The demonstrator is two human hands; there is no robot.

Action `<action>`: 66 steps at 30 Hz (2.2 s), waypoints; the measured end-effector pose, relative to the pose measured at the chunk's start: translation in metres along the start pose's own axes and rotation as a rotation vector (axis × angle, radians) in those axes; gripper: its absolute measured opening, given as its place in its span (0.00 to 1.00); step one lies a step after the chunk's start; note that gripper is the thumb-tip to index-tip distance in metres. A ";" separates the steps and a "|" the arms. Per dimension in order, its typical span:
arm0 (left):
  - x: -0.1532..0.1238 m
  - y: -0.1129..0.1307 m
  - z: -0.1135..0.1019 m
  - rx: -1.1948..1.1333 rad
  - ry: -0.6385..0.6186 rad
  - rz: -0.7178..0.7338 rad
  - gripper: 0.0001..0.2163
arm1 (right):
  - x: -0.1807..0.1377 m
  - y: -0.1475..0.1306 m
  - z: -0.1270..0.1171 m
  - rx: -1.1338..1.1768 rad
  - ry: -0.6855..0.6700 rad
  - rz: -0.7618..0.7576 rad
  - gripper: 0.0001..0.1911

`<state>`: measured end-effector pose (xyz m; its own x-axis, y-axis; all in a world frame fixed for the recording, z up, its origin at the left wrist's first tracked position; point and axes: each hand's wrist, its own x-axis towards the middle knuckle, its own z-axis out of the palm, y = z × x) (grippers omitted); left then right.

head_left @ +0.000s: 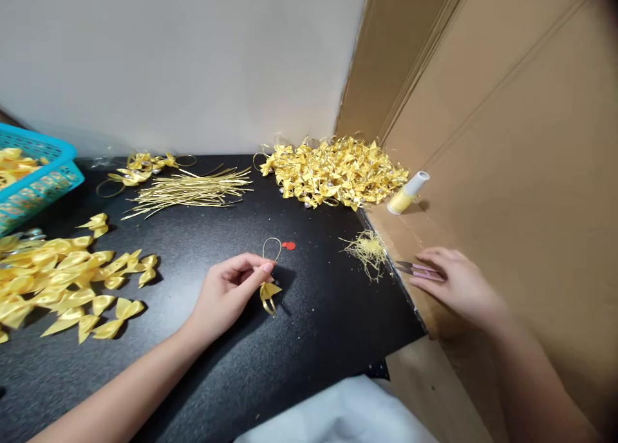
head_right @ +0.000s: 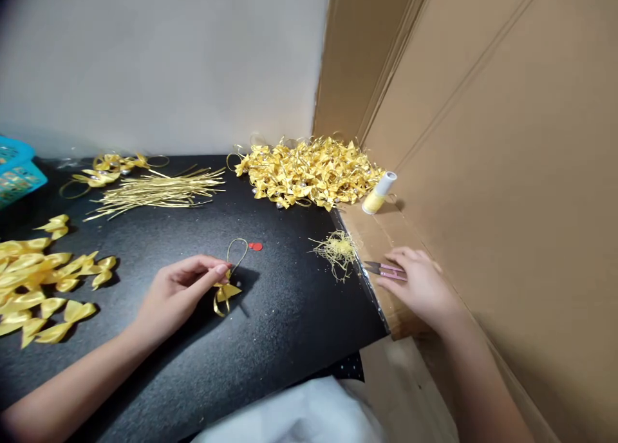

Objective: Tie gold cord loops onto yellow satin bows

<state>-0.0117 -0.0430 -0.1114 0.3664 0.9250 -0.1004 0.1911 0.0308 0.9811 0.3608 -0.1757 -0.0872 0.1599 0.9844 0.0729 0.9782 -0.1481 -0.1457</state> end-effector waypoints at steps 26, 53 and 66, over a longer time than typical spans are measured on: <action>0.001 -0.006 0.010 -0.111 0.047 0.005 0.12 | 0.001 -0.224 0.059 1.793 -0.663 0.326 0.25; -0.004 -0.006 0.010 -0.055 -0.091 0.135 0.07 | 0.084 -0.182 0.027 1.100 -0.444 -0.045 0.11; 0.007 0.005 0.005 -0.244 -0.348 -0.213 0.10 | 0.085 -0.184 0.031 1.101 -0.515 -0.089 0.06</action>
<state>-0.0041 -0.0382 -0.1080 0.6333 0.7082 -0.3120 0.0906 0.3324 0.9388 0.1906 -0.0620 -0.0850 -0.2177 0.9465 -0.2383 0.3074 -0.1653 -0.9371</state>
